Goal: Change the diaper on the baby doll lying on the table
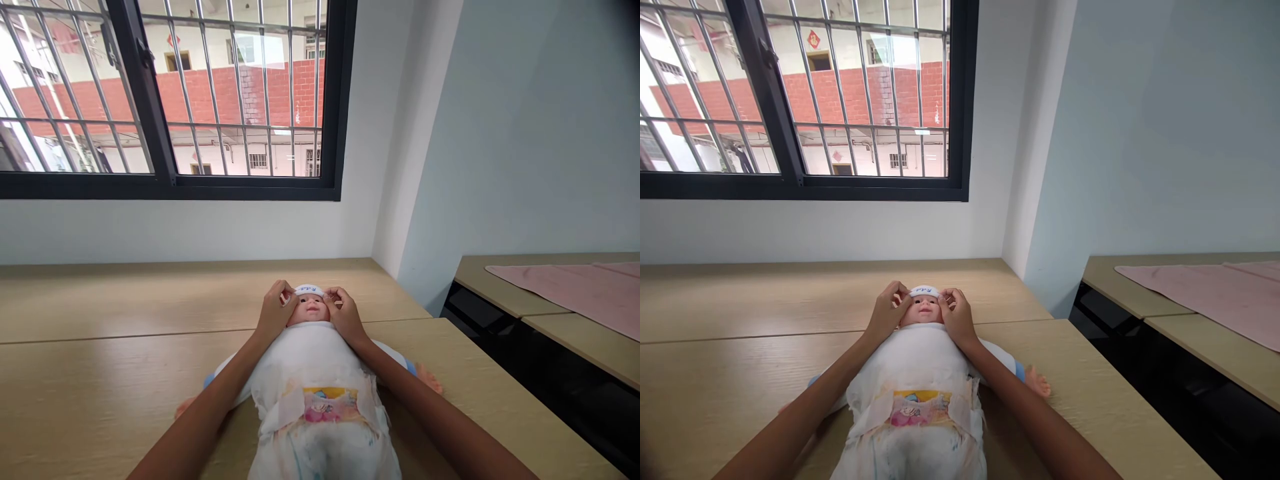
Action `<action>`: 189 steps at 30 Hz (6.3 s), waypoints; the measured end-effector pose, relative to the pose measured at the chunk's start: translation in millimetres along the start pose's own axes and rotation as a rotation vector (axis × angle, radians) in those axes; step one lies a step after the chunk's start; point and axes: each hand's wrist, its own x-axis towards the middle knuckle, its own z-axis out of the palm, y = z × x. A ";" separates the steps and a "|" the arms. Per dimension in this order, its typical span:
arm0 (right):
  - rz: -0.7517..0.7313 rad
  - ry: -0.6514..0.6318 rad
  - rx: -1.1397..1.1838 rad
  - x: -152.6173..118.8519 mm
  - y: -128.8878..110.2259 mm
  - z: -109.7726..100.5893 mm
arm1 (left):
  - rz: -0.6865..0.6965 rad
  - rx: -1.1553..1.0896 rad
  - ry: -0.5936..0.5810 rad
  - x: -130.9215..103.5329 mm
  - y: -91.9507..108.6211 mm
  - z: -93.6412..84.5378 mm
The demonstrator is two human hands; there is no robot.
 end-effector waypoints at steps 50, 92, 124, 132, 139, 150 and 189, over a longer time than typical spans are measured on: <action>0.598 -0.056 0.426 5.0 9.0 -5.7 | -0.582 -0.352 -0.441 5.7 -20.5 -39.8; 0.465 0.039 0.425 6.5 13.7 -6.0 | -0.382 -0.304 -0.449 6.1 -5.7 -34.4; 0.287 0.082 0.358 5.6 32.0 -7.0 | -0.118 0.078 -0.291 12.7 -1.0 -31.8; 0.269 0.098 0.350 3.9 30.3 -7.3 | -0.131 0.065 -0.302 10.4 -3.5 -28.9; 0.330 0.079 0.380 5.2 19.4 -4.6 | -0.103 0.036 -0.266 9.4 -4.4 -22.2; 0.291 -0.012 0.385 6.6 20.0 -5.4 | -0.081 0.029 -0.234 4.0 -2.1 -15.3; 0.211 -0.205 -0.087 1.7 13.6 -9.7 | -0.292 -0.040 -0.436 -5.6 15.2 0.9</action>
